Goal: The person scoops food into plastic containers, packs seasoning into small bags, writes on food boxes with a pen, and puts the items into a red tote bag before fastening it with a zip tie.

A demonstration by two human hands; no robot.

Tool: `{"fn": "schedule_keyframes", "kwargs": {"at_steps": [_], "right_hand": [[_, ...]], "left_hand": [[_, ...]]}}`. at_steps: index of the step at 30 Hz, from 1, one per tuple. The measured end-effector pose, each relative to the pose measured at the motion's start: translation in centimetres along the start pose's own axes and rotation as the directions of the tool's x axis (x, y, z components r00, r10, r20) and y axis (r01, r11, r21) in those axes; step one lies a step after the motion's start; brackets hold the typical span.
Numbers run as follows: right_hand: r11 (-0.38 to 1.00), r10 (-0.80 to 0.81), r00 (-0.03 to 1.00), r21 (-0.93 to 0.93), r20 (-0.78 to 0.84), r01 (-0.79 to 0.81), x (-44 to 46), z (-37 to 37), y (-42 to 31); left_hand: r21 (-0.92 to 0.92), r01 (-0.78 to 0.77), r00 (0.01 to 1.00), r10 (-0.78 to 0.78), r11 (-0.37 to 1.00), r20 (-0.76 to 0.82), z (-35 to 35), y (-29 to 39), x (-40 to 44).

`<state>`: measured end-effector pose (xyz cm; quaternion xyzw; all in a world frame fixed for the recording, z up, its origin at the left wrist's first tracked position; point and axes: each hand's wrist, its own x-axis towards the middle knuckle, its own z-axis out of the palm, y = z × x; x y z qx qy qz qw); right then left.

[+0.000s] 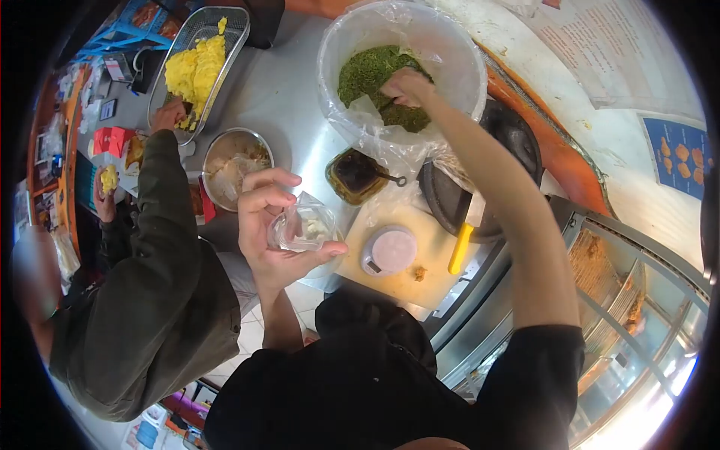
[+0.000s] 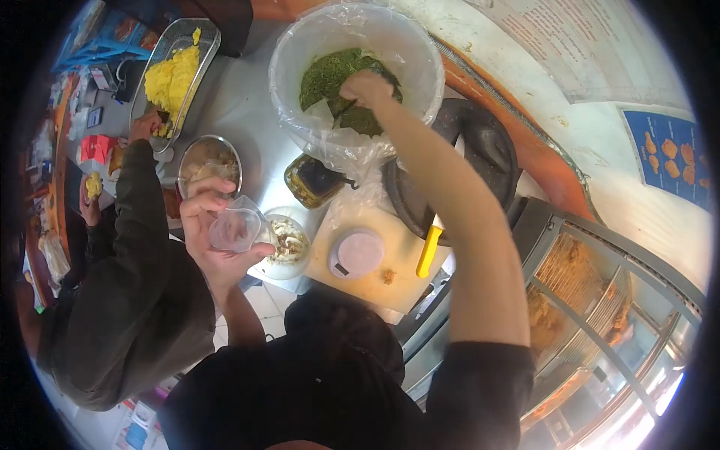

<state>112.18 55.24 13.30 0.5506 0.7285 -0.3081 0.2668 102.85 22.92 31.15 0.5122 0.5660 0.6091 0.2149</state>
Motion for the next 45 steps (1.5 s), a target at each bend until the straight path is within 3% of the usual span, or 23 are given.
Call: {"fn": "schedule_keyframes", "kwargs": {"at_steps": [1,4,7,10,13,17,20,23,27,29,32,35,38,41,45], "right_hand": [[0.993,-0.111,0.992,-0.057,-0.065,0.107,-2.1,-1.2,0.3],[0.849,-0.045,0.992,-0.528,-0.117,-0.024,-7.4,-5.4,-1.4],[0.868,-0.084,0.976,-0.495,-0.199,-0.026,-10.4,-6.9,-2.4],[0.877,-0.337,0.899,-0.441,-0.280,0.191,-10.6,-6.1,-2.7],[0.848,-0.434,0.856,-0.447,-0.281,0.284,-9.4,-3.2,-3.5],[0.859,-0.474,0.875,-0.270,-0.101,0.434,-10.4,-1.6,-3.5],[0.836,-0.541,0.835,0.044,-0.103,0.547,-6.9,-0.8,-1.2],[0.847,-0.382,0.877,0.490,0.291,0.206,-9.4,-4.9,-0.1],[0.758,-0.401,0.870,0.637,0.287,0.139,-10.8,-5.5,1.1],[0.738,-0.381,0.887,0.663,0.262,0.121,-11.4,-6.0,1.3],[0.815,-0.308,0.935,0.555,0.173,0.166,-12.5,-7.4,1.5],[0.699,-0.351,0.932,0.687,0.092,0.196,-15.4,-9.2,2.5],[0.657,-0.371,0.926,0.684,-0.072,0.316,-17.9,-10.5,4.5],[0.591,-0.359,0.891,0.671,-0.278,0.447,-21.3,-11.7,6.5],[0.602,-0.302,0.772,0.516,-0.559,0.609,-24.1,-12.5,7.8]], "left_hand": [[0.011,0.009,1.000,-0.009,1.000,-0.003,-0.3,-0.1,-0.1],[0.070,-0.027,1.000,0.028,0.997,-0.008,-0.9,-1.2,0.2],[0.113,0.006,1.000,-0.004,0.994,-0.011,-1.8,-1.3,0.5],[0.036,0.011,0.999,-0.010,0.999,-0.041,-2.0,-2.0,0.8],[-0.002,0.016,0.999,-0.017,1.000,-0.037,-2.0,-2.0,1.1],[-0.047,0.094,0.994,-0.097,0.994,-0.059,-1.9,-1.7,1.4],[0.100,0.009,0.998,-0.002,0.995,-0.066,-2.1,-2.0,2.0],[0.125,-0.026,0.996,0.037,0.992,-0.085,-2.3,-2.0,3.0],[0.111,-0.051,0.992,0.063,0.993,-0.113,-2.3,-2.1,4.7],[0.090,-0.046,0.989,0.057,0.995,-0.133,-2.4,-2.4,5.4],[0.054,-0.068,0.980,0.077,0.996,-0.182,-1.9,-1.9,7.5],[0.075,-0.057,0.976,0.072,0.996,-0.207,-0.5,-1.6,10.2],[0.098,-0.067,0.983,0.082,0.993,-0.163,1.3,-3.2,13.3],[0.134,-0.075,0.994,0.084,0.988,-0.068,3.7,-6.2,15.7],[0.294,-0.132,0.991,0.131,0.947,0.023,6.7,-7.7,16.7]]}}
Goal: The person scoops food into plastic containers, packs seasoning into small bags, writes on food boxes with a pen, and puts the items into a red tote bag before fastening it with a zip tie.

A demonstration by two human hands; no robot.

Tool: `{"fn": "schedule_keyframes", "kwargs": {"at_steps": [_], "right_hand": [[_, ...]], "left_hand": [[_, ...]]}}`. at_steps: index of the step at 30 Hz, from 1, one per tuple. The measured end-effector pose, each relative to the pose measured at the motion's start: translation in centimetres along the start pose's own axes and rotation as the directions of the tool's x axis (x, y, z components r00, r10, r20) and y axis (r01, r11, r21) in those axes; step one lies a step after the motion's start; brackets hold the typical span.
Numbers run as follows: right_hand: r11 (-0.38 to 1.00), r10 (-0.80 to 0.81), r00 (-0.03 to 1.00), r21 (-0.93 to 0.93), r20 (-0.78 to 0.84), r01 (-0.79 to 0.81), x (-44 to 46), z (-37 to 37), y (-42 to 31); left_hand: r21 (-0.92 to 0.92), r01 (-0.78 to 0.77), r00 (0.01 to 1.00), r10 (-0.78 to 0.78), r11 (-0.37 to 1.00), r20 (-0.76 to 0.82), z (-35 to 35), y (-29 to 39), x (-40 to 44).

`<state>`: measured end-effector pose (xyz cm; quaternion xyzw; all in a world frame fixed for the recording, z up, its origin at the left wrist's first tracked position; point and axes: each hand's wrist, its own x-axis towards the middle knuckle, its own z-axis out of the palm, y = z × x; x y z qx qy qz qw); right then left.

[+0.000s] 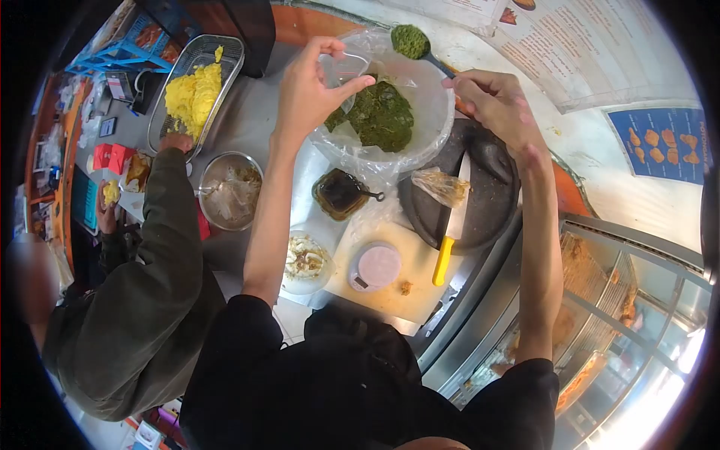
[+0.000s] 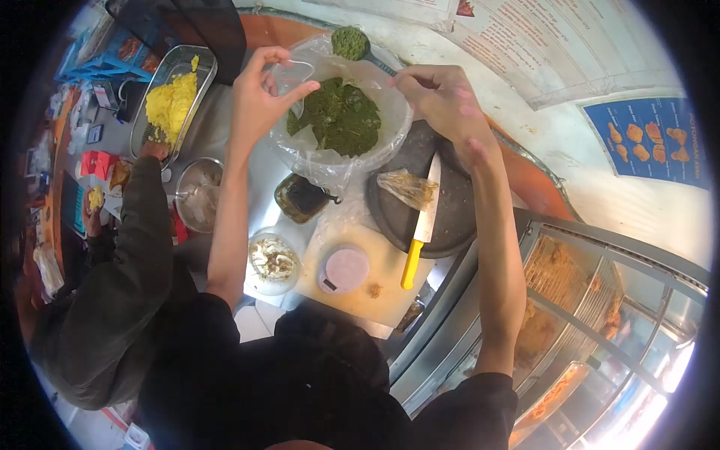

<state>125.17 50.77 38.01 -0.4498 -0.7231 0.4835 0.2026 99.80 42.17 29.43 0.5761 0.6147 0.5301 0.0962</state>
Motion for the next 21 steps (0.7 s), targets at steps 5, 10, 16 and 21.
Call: {"fn": "schedule_keyframes", "kwargs": {"at_steps": [5,10,16,21], "right_hand": [[0.889,-0.366,0.924,-0.338,-0.114,0.310,0.1,0.4,0.7],[0.661,-0.537,0.832,-0.682,-0.141,0.311,-0.7,1.8,-0.6],[0.589,-0.439,0.891,-0.786,-0.116,0.188,-1.8,2.2,-2.0],[0.608,-0.251,0.954,-0.794,-0.163,0.024,-1.4,1.9,-1.7]], "left_hand": [[0.026,-0.038,0.999,0.037,0.999,0.036,2.5,0.4,0.2],[0.038,0.027,0.997,-0.030,0.999,0.075,3.4,1.0,0.1],[0.054,-0.019,0.999,0.017,0.998,0.039,3.8,0.5,-0.1],[0.038,-0.012,1.000,0.012,0.999,-0.011,3.9,0.4,-0.3]]}}
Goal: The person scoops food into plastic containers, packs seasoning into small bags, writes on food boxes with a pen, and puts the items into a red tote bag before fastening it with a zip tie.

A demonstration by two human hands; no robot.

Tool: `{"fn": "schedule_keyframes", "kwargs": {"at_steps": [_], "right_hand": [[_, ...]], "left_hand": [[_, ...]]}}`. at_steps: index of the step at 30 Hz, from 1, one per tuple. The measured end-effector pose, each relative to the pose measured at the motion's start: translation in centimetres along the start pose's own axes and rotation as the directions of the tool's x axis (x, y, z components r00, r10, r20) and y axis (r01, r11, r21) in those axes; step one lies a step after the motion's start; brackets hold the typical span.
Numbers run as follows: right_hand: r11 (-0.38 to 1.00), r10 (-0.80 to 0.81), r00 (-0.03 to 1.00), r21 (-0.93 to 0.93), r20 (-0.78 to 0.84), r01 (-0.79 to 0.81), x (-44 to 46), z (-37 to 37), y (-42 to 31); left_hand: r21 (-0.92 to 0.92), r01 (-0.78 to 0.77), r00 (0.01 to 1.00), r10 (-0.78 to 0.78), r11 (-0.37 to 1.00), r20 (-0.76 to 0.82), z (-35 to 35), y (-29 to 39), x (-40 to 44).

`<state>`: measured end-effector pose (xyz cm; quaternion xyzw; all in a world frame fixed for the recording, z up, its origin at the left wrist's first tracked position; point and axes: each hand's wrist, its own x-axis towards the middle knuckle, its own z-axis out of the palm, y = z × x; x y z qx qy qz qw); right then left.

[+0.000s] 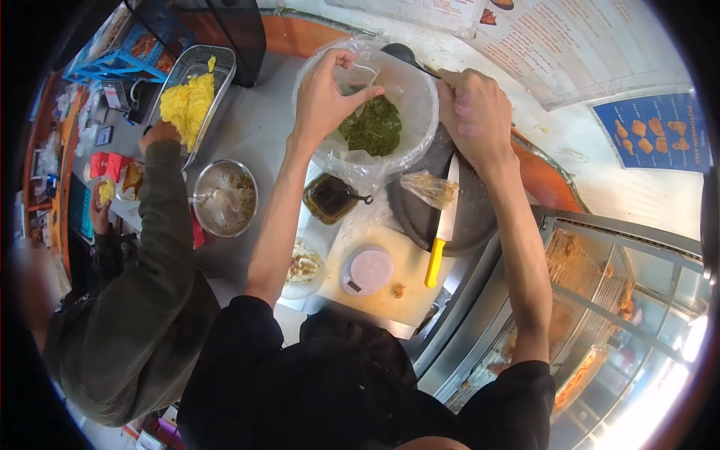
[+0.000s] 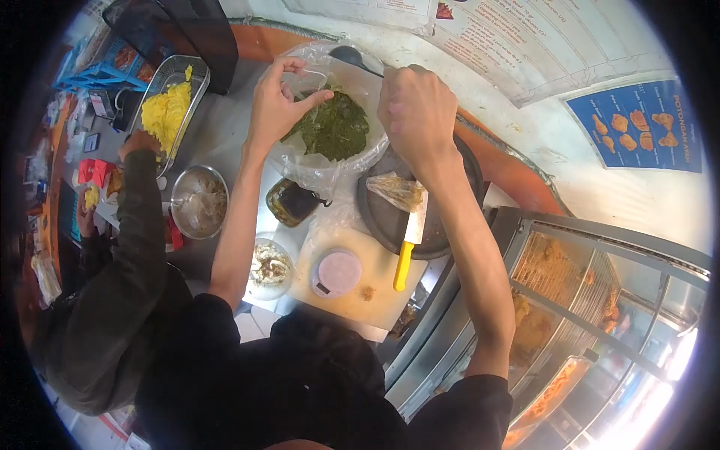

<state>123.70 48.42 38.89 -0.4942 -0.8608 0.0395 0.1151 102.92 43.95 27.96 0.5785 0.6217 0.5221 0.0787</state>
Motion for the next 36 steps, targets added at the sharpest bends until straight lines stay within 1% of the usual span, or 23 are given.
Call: {"fn": "schedule_keyframes", "kwargs": {"at_steps": [1,3,4,6,9,11,13,14,15,16,18,19,20,21,24,27,30,33,36], "right_hand": [[0.996,-0.083,0.990,-0.043,-0.118,0.079,0.1,0.5,0.1],[0.965,-0.255,0.907,-0.155,-0.335,0.214,0.4,1.8,0.0],[0.957,-0.274,0.898,-0.004,-0.345,0.291,0.7,2.1,-0.7],[0.859,-0.302,0.878,0.294,-0.370,0.419,1.1,3.0,-2.6],[0.883,-0.347,0.874,0.195,-0.341,0.427,1.7,5.6,-3.0],[0.876,-0.346,0.874,0.215,-0.341,0.431,1.7,5.5,-2.9],[0.860,-0.367,0.872,0.239,-0.325,0.451,1.1,4.9,-2.7],[0.848,-0.386,0.867,0.249,-0.314,0.468,0.7,4.1,-2.5],[0.834,-0.408,0.862,0.260,-0.302,0.486,0.2,3.5,-2.4],[0.779,-0.360,0.894,0.442,-0.265,0.445,-0.1,3.3,-2.3],[0.592,-0.282,0.946,0.746,-0.162,0.304,-0.8,2.9,-2.1],[0.545,-0.170,0.983,0.824,-0.072,0.154,-1.6,2.6,-2.7],[0.478,-0.064,0.997,0.879,0.031,0.004,-2.5,2.2,-3.7],[0.390,0.032,0.989,0.910,0.143,-0.144,-3.1,1.9,-4.2],[0.257,0.025,0.979,0.945,0.201,-0.201,-4.2,2.0,-3.9],[0.193,0.079,0.981,0.963,0.179,-0.191,-5.4,0.9,-4.5],[0.219,0.089,0.989,0.966,0.122,-0.139,-6.8,0.6,-3.9],[0.201,0.148,0.981,0.967,0.126,-0.155,-8.6,-0.4,-3.8],[0.250,0.166,0.980,0.956,0.111,-0.151,-10.2,-0.3,-3.0]], "left_hand": [[0.017,0.053,0.998,-0.053,0.998,0.017,-0.2,0.3,-0.1],[0.053,0.155,0.986,-0.157,0.987,0.050,-0.6,1.1,-0.2],[0.060,0.107,0.994,-0.108,0.992,0.024,-0.4,1.0,-0.3],[0.077,0.013,1.000,-0.011,0.997,-0.024,0.2,0.5,-0.7],[0.029,0.036,0.999,-0.036,0.999,-0.017,0.2,2.1,-0.9],[-0.096,0.043,0.999,-0.043,0.994,0.005,-0.9,3.0,-0.6],[-0.297,0.129,0.987,-0.093,0.946,0.130,-2.0,2.4,-0.7],[-0.423,0.214,0.962,-0.116,0.881,0.246,-2.6,1.3,-0.7],[-0.490,0.272,0.940,-0.120,0.828,0.319,-3.1,1.2,-0.7],[-0.544,0.338,0.912,-0.124,0.768,0.391,-3.6,1.3,-0.7],[-0.574,0.398,0.880,-0.121,0.716,0.459,-4.7,2.3,-0.9],[-0.601,0.395,0.892,-0.135,0.695,0.430,-4.8,2.9,-1.3],[-0.628,0.390,0.904,-0.148,0.673,0.401,-4.9,3.6,-1.7],[-0.654,0.383,0.913,-0.163,0.652,0.373,-4.9,4.1,-2.1],[-0.625,0.424,0.897,-0.210,0.656,0.389,-5.1,4.8,-3.2],[-0.725,0.406,0.910,-0.176,0.556,0.375,-5.4,6.7,-3.8],[-0.694,0.394,0.909,-0.143,0.602,0.392,-5.7,7.9,-4.3],[-0.622,0.334,0.921,-0.106,0.708,0.374,-5.7,9.4,-5.0],[-0.594,0.342,0.919,-0.127,0.728,0.374,-5.3,10.2,-6.1]]}}
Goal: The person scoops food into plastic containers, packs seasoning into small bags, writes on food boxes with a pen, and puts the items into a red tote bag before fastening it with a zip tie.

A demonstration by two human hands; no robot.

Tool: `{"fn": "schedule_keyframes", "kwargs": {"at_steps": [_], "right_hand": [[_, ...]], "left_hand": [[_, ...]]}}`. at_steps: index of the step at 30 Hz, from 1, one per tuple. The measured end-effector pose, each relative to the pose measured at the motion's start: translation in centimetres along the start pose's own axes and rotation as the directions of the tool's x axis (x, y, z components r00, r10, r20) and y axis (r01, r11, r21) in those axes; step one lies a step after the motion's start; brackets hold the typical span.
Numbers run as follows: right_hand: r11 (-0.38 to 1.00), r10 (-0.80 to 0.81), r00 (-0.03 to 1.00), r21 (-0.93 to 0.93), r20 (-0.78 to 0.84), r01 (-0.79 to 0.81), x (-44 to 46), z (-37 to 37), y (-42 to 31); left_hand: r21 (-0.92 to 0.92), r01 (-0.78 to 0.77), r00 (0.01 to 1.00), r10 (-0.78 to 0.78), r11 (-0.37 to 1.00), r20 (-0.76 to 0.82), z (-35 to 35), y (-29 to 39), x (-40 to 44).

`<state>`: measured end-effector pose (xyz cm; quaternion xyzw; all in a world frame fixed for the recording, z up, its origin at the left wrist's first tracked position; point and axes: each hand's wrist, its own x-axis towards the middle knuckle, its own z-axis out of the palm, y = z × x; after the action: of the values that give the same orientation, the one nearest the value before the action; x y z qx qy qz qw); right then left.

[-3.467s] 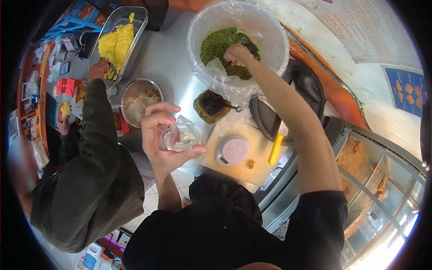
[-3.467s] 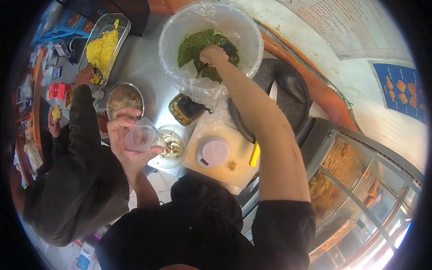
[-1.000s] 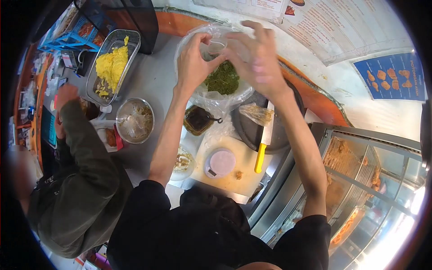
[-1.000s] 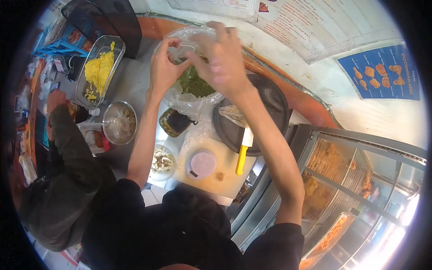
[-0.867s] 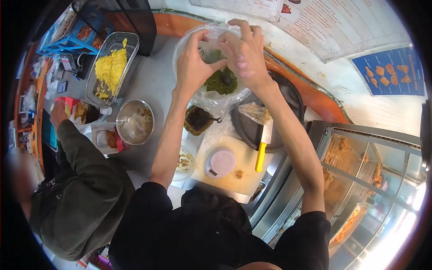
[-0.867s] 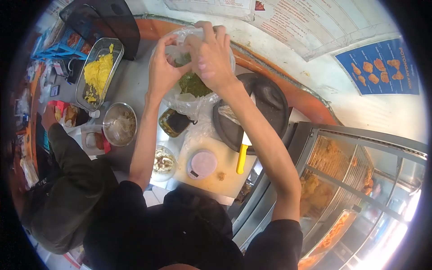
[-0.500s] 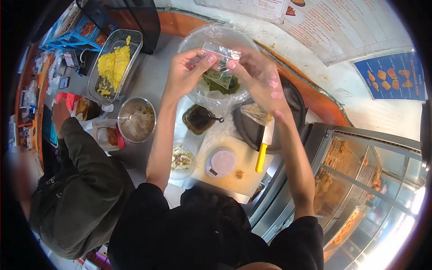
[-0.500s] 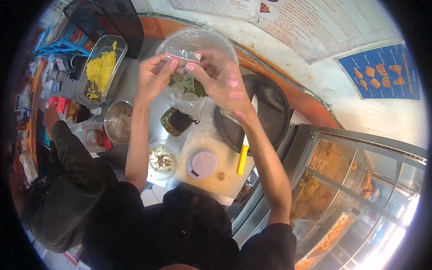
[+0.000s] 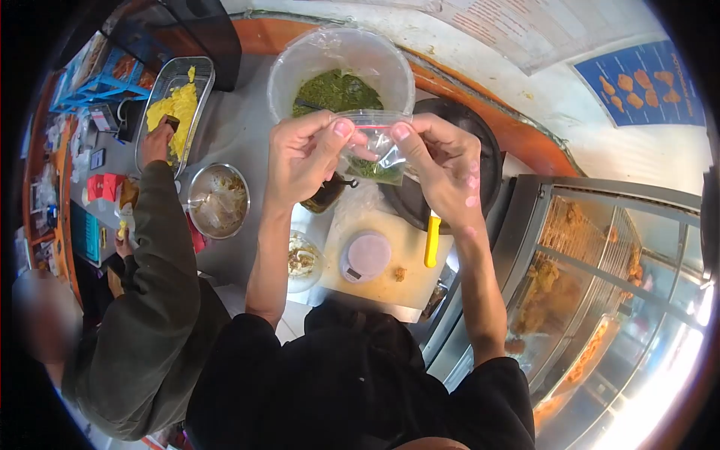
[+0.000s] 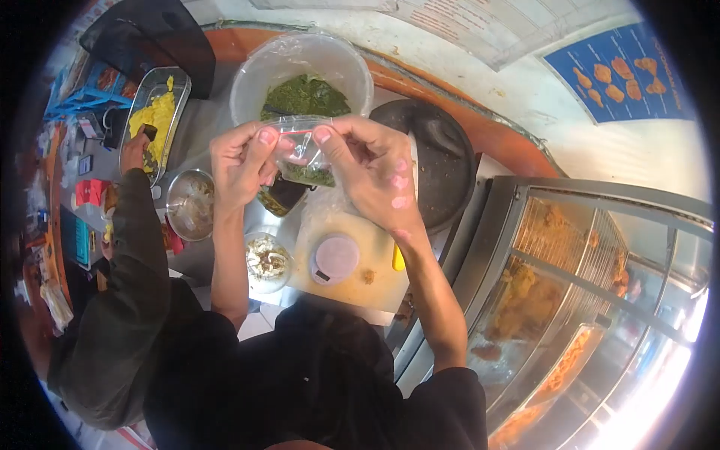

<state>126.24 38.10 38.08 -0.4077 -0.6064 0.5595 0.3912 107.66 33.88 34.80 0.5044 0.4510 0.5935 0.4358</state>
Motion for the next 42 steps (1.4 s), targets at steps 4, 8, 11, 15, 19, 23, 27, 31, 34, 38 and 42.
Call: {"fn": "schedule_keyframes", "kwargs": {"at_steps": [4,8,11,15,19,23,27,31,34,38,42], "right_hand": [[0.997,0.047,0.999,0.059,0.020,-0.048,-2.1,-0.4,-1.6],[0.998,-0.025,0.998,0.050,-0.054,0.028,-3.7,-1.1,-0.8],[0.995,0.051,0.998,0.086,-0.028,-0.049,-5.3,-1.8,-0.7],[0.986,0.113,0.993,-0.117,-0.032,-0.116,-8.3,-2.4,-0.4],[0.965,-0.031,0.999,-0.263,-0.011,0.027,-10.5,-3.2,1.2],[0.863,0.378,0.905,-0.279,-0.196,-0.421,-11.2,-5.7,5.1],[0.726,-0.018,0.995,-0.685,-0.098,-0.055,-9.2,-8.7,10.2],[0.890,0.018,0.970,-0.438,-0.242,-0.126,-8.5,-4.3,6.0],[0.953,0.116,0.983,-0.261,-0.144,-0.151,-9.2,-1.3,2.0],[0.932,0.002,0.999,-0.361,-0.054,-0.021,-9.1,-0.1,1.8],[0.901,-0.068,0.994,-0.432,-0.086,0.025,-9.8,0.4,1.9]], "left_hand": [[-0.049,0.018,0.998,-0.014,0.999,0.066,1.2,-0.2,-1.0],[-0.108,0.106,0.981,-0.086,0.989,0.171,2.8,0.6,-1.7],[-0.070,0.026,0.979,-0.011,0.997,0.203,4.0,0.5,-2.2],[0.035,-0.095,0.951,0.080,0.995,0.300,5.3,-0.1,-3.4],[0.061,0.006,0.905,-0.031,0.998,0.425,5.9,-1.4,-5.6],[0.278,0.076,0.944,-0.158,0.958,0.288,6.3,-2.0,-5.9],[-0.345,0.335,0.942,-0.305,0.877,0.139,5.1,-4.3,-6.4],[-0.425,0.290,0.957,-0.261,0.858,0.127,4.9,-2.2,-6.3],[-0.288,0.215,0.974,-0.182,0.933,0.136,5.7,-1.0,-6.4],[-0.251,0.132,0.982,-0.091,0.959,0.168,6.6,-0.5,-7.7],[-0.015,-0.022,0.988,0.024,1.000,0.151,5.9,-3.5,-8.1]]}}
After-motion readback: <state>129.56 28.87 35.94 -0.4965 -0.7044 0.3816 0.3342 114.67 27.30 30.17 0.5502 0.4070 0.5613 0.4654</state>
